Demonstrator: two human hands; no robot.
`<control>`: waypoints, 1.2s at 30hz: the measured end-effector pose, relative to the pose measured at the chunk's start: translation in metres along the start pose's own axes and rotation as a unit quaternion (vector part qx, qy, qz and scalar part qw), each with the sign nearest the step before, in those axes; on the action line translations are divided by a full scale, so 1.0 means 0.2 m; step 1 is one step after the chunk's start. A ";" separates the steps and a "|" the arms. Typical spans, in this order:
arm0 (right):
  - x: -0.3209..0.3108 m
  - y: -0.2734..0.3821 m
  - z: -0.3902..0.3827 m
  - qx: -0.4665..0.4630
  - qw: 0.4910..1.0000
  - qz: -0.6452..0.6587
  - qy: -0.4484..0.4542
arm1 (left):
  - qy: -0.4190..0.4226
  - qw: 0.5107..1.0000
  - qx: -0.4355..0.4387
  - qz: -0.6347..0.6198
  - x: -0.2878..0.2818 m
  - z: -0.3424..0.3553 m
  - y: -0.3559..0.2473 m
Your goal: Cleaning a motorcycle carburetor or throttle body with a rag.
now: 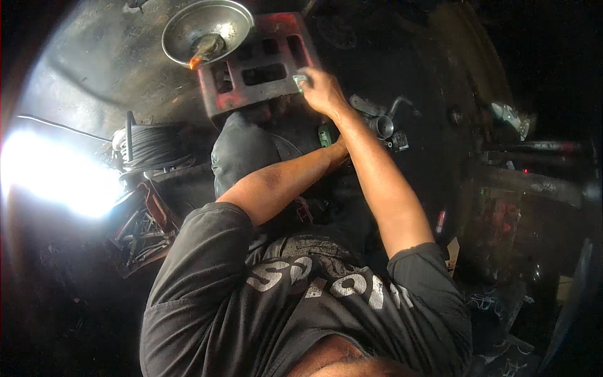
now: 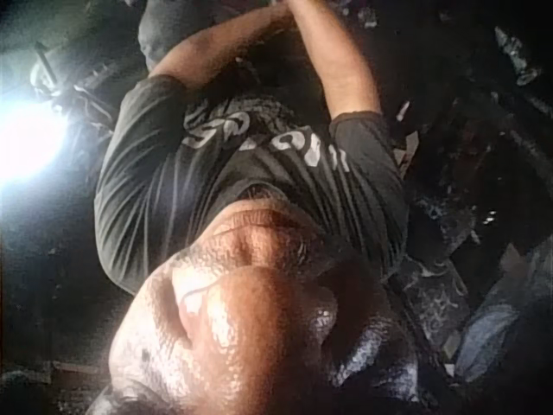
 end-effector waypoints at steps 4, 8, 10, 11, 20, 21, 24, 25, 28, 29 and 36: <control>-0.13 -0.32 -0.01 -0.027 0.987 -0.120 -0.100 | -0.040 0.970 -0.228 -0.075 0.26 -0.37 -0.04; -0.14 -0.21 -0.04 -0.067 0.985 -0.105 -0.115 | -0.016 0.978 -0.191 -0.085 0.19 -0.33 -0.02; -0.17 -0.15 -0.06 -0.090 0.982 -0.095 -0.134 | 0.002 0.984 -0.157 -0.084 0.16 -0.29 0.01; -0.17 -0.13 -0.07 -0.086 0.985 -0.092 -0.119 | 0.030 0.988 -0.143 -0.047 0.15 -0.27 0.03; -0.11 -0.09 -0.10 -0.153 0.972 -0.060 -0.165 | 0.068 0.958 -0.263 -0.088 0.06 -0.30 0.18; -0.10 -0.06 -0.10 -0.170 0.967 -0.068 -0.178 | 0.093 0.909 -0.309 -0.264 0.05 -0.28 0.21; -0.21 -0.35 -0.16 -0.121 0.965 -0.123 -0.197 | -0.047 0.974 -0.220 -0.036 0.31 -0.43 0.05; -0.17 -0.21 -0.14 -0.139 0.965 -0.110 -0.192 | -0.056 0.977 -0.200 -0.039 0.12 -0.17 0.21; -0.06 0.04 -0.09 -0.149 0.977 -0.072 -0.136 | 0.157 0.976 -0.150 0.016 -0.22 0.07 0.45; -0.08 -0.03 -0.10 -0.132 0.979 -0.086 -0.131 | 0.167 0.973 -0.154 0.035 -0.18 0.06 0.48; -0.21 -0.33 -0.14 -0.064 0.978 -0.115 -0.164 | 0.088 0.979 -0.181 0.046 0.11 -0.11 0.41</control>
Point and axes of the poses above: each hand's wrist, its own z-axis towards the middle knuckle, its own x-axis out of the palm, y = z × x, the point moved 10 cm from there along z, towards the middle knuckle, and after that the axes turned 10 degrees about -y, right-handed, at the moved point
